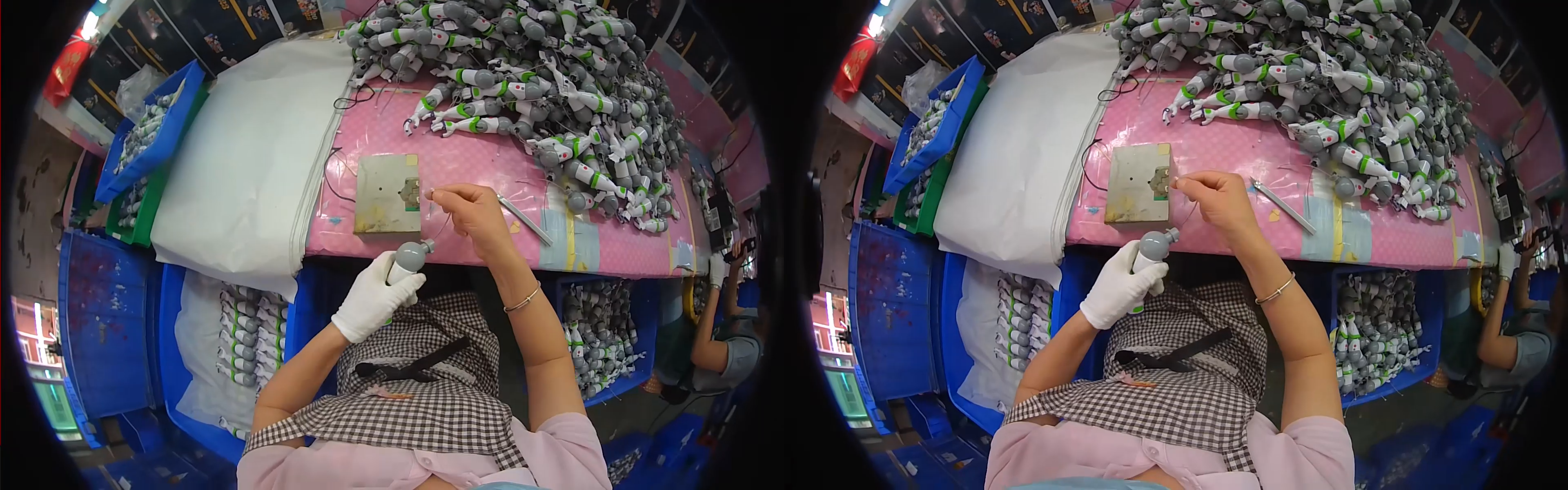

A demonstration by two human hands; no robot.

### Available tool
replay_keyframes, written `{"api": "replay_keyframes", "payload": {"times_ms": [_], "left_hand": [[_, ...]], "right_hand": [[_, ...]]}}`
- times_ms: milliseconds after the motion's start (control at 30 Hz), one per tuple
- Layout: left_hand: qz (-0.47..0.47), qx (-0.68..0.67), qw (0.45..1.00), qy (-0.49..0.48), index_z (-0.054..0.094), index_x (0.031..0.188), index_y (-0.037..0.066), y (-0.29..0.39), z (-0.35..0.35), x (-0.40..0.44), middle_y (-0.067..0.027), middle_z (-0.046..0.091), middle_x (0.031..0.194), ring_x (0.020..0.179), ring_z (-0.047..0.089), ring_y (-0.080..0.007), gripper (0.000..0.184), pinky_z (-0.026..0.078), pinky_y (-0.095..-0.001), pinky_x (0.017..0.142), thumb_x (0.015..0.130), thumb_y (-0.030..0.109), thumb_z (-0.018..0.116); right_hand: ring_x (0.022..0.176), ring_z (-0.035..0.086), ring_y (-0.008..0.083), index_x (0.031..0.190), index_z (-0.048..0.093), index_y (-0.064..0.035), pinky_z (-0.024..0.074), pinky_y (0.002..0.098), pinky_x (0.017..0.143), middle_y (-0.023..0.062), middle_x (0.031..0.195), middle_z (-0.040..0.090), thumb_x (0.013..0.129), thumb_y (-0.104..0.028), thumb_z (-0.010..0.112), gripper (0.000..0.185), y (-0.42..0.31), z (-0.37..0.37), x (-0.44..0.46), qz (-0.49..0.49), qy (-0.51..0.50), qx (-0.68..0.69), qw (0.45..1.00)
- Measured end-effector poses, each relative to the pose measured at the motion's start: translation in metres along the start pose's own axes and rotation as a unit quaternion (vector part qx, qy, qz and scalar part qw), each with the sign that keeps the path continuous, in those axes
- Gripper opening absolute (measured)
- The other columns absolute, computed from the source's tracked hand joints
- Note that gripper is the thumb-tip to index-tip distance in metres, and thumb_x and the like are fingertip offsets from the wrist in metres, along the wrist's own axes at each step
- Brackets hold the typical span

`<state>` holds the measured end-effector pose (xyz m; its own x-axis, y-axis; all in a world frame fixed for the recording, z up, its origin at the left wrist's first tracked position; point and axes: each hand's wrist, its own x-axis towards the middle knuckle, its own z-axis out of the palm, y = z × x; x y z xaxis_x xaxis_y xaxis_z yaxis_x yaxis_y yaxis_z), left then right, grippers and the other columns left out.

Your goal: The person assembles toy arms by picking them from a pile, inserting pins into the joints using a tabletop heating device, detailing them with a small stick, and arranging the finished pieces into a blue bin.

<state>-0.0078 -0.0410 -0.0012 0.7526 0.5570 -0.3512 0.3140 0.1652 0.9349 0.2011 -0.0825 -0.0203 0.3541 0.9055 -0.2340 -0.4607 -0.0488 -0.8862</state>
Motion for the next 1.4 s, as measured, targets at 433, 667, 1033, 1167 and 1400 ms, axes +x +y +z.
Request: {"api": "replay_keyframes", "payload": {"times_ms": [433, 667, 1033, 1167, 1400], "left_hand": [[-0.004, -0.370, 0.929, -0.012, 0.052, 0.113, 0.003, 0.016, -0.020, 0.025, -0.0060, 0.059, 0.096, 0.088, 0.062, -0.0207, 0.042, 0.054, -0.0363, 0.081, 0.089, 0.038, 0.058], [-0.006, -0.397, 0.918, 0.003, 0.054, 0.107, 0.000, 0.012, -0.022, 0.032, -0.0087, 0.061, 0.091, 0.081, 0.063, -0.0215, 0.027, 0.054, -0.0365, 0.080, 0.092, 0.022, 0.057], [0.007, -0.424, 0.905, 0.004, 0.054, 0.108, -0.001, 0.008, -0.022, 0.034, -0.0095, 0.061, 0.090, 0.081, 0.064, -0.0229, 0.029, 0.055, -0.0372, 0.080, 0.093, 0.023, 0.056], [-0.045, -0.448, 0.893, -0.019, 0.053, 0.109, 0.002, 0.012, -0.036, 0.013, -0.0083, 0.062, 0.090, 0.075, 0.062, -0.0179, 0.031, 0.054, -0.0328, 0.072, 0.094, 0.029, 0.054], [-0.105, 0.307, 0.897, 0.301, 0.060, 0.105, 0.001, -0.006, -0.201, -0.134, -0.0156, 0.066, 0.089, 0.076, 0.065, -0.0195, 0.038, 0.052, -0.0326, 0.065, 0.085, 0.033, 0.058]], "right_hand": [[0.057, 0.045, 0.0040, 0.076, 0.069, -0.0036, 0.0337, 0.0202, 0.051, -0.0023, 0.066, 0.060, 0.080, -0.016, 0.058, 0.018, -0.016, -0.011, 0.050, 0.024, -0.139, -0.317, 0.938], [0.059, 0.047, 0.0025, 0.079, 0.069, -0.0043, 0.0360, 0.0195, 0.052, -0.0022, 0.072, 0.064, 0.084, -0.018, 0.057, 0.019, -0.020, -0.013, 0.050, 0.019, -0.173, -0.360, 0.917], [0.058, 0.049, 0.0056, 0.078, 0.067, -0.0021, 0.0380, 0.0214, 0.052, 0.0008, 0.072, 0.065, 0.080, -0.015, 0.054, 0.018, -0.013, -0.011, 0.048, -0.008, -0.134, -0.399, 0.907], [0.056, 0.048, 0.0065, 0.083, 0.067, 0.0003, 0.0375, 0.0236, 0.050, 0.0016, 0.071, 0.063, 0.081, -0.014, 0.057, 0.017, -0.024, 0.021, 0.015, -0.293, 0.049, -0.618, 0.728], [0.060, 0.043, 0.0026, 0.114, 0.063, -0.0034, 0.0331, 0.0182, 0.050, -0.0032, 0.071, 0.053, 0.092, -0.017, 0.056, 0.027, -0.015, 0.019, -0.030, -0.236, 0.083, -0.436, 0.865]]}}
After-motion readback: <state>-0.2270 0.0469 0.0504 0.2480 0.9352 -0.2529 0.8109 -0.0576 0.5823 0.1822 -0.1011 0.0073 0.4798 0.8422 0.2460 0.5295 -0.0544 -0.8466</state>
